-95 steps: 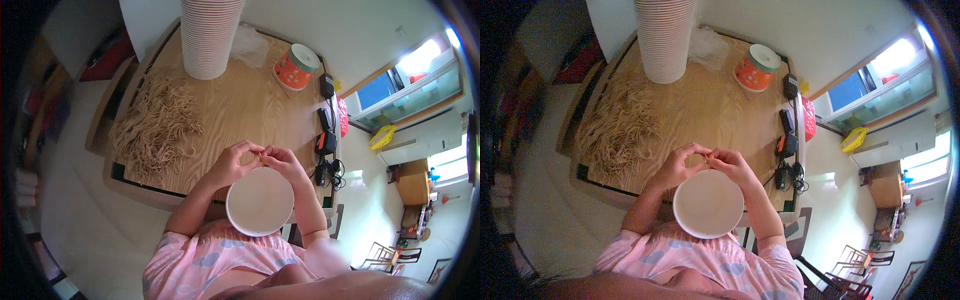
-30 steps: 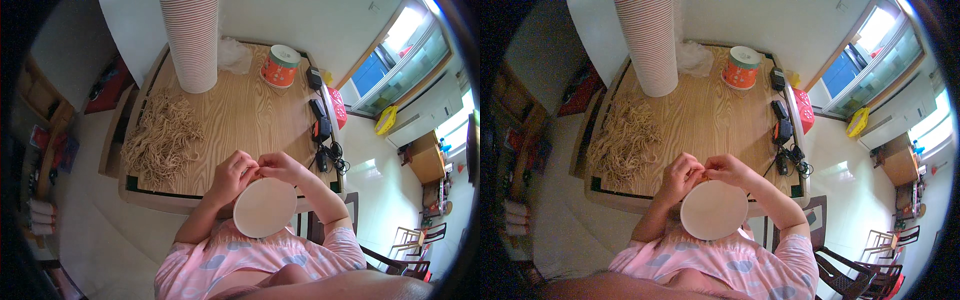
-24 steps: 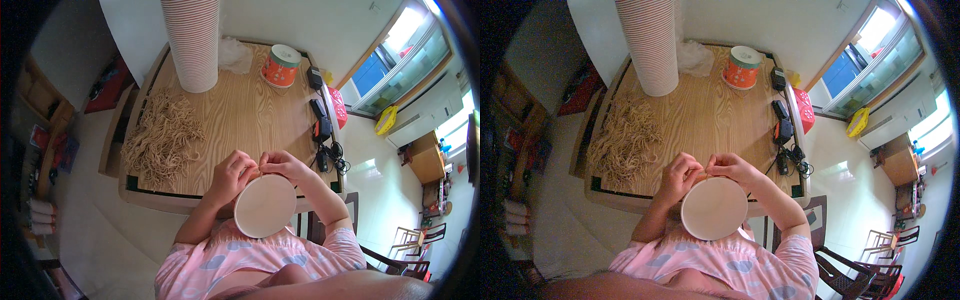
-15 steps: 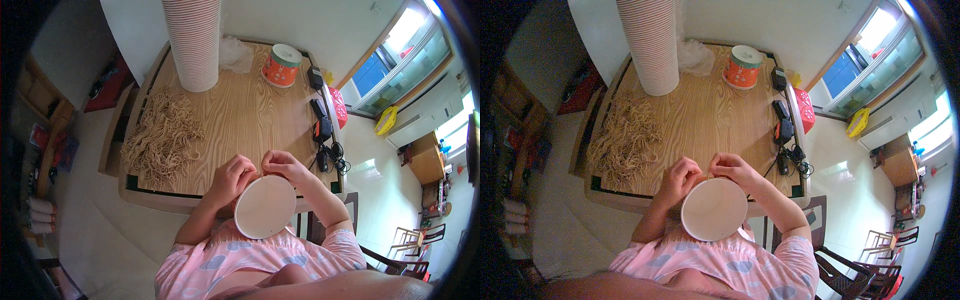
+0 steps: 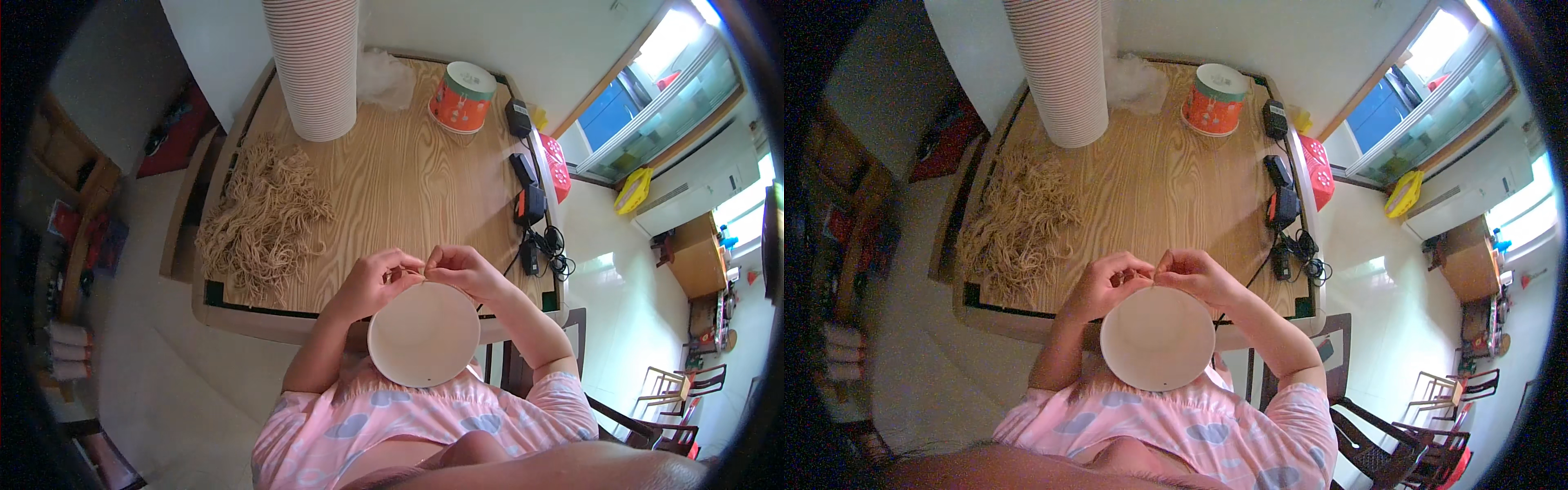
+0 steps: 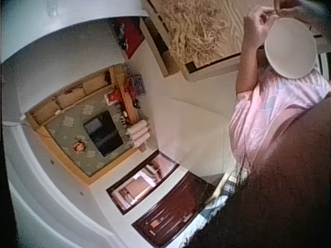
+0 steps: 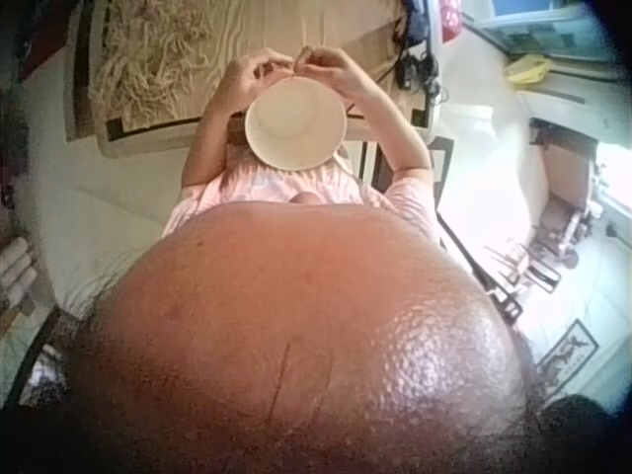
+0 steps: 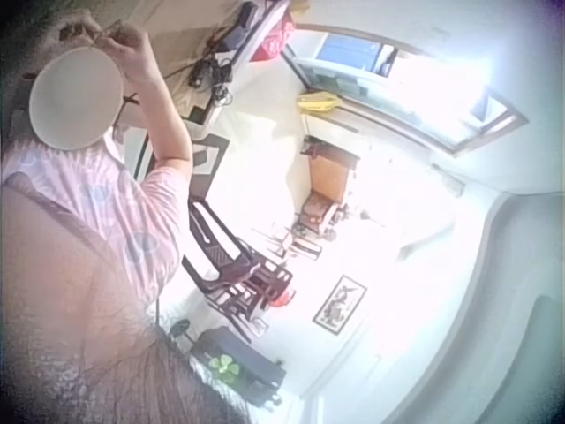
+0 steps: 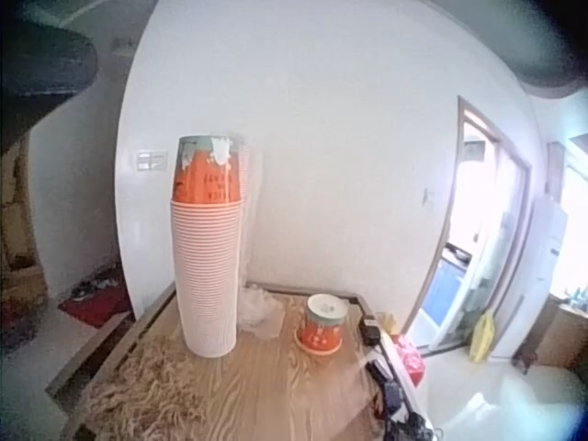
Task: Attaching plastic handles to paper buckets manually.
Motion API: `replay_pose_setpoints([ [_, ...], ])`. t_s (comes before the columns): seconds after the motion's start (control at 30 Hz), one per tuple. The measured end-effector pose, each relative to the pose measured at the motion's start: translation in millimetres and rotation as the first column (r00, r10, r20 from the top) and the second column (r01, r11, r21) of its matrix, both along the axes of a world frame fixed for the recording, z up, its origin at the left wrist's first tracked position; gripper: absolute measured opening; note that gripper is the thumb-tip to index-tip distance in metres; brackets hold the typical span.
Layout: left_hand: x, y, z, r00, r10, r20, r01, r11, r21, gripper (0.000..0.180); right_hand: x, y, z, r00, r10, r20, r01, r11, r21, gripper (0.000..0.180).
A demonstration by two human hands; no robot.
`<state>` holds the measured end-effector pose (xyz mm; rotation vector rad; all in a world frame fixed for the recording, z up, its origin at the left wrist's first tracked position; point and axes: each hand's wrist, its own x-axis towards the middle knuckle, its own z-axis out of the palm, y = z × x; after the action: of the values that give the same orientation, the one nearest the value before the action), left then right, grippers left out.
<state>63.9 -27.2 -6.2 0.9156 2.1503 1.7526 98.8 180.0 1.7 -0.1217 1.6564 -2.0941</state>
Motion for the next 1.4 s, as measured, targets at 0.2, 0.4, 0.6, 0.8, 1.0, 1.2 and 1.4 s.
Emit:
replay_pose_setpoints([
  [0.2, -8, 6, -22, 0.936, -0.077, 0.344, 0.075, 0.997, 0.019, 0.016, -2, 1, -15, 0.996, -0.054, 0.069, 0.051, 0.998, 0.037, 0.006],
  [0.4, -13, 10, -33, 0.886, -0.136, 0.443, 0.08, 0.986, 0.143, 0.009, -12, 10, -37, 0.986, 0.06, 0.159, -0.066, 0.997, 0.034, 0.007],
  [0.6, -12, 8, -32, 0.955, -0.055, 0.291, 0.048, 0.998, 0.029, 0.009, -15, 11, -44, 0.98, 0.115, 0.163, -0.124, 0.991, 0.046, 0.008],
  [0.8, -9, 5, -37, 0.995, 0.002, 0.102, 0.002, 0.999, -0.044, 0.008, 0, 0, -11, 0.991, -0.126, -0.045, 0.13, 0.988, 0.078, 0.008],
  [1.0, -2, 6, -7, 0.994, 0.093, -0.052, -0.096, 0.993, -0.063, 0.008, 20, -6, 28, 0.748, 0.2, -0.633, 0.317, 0.73, 0.606, 0.016],
  [1.2, 6, 2, 13, 0.934, 0.125, -0.336, -0.142, 0.99, -0.026, 0.009, 23, -11, 43, 0.632, 0.278, -0.724, 0.409, 0.674, 0.616, 0.017],
  [1.4, 4, 2, 9, 0.947, 0.085, -0.31, -0.097, 0.995, -0.023, 0.01, 29, -12, 30, 0.469, 0.313, -0.826, 0.461, 0.71, 0.531, 0.023],
])
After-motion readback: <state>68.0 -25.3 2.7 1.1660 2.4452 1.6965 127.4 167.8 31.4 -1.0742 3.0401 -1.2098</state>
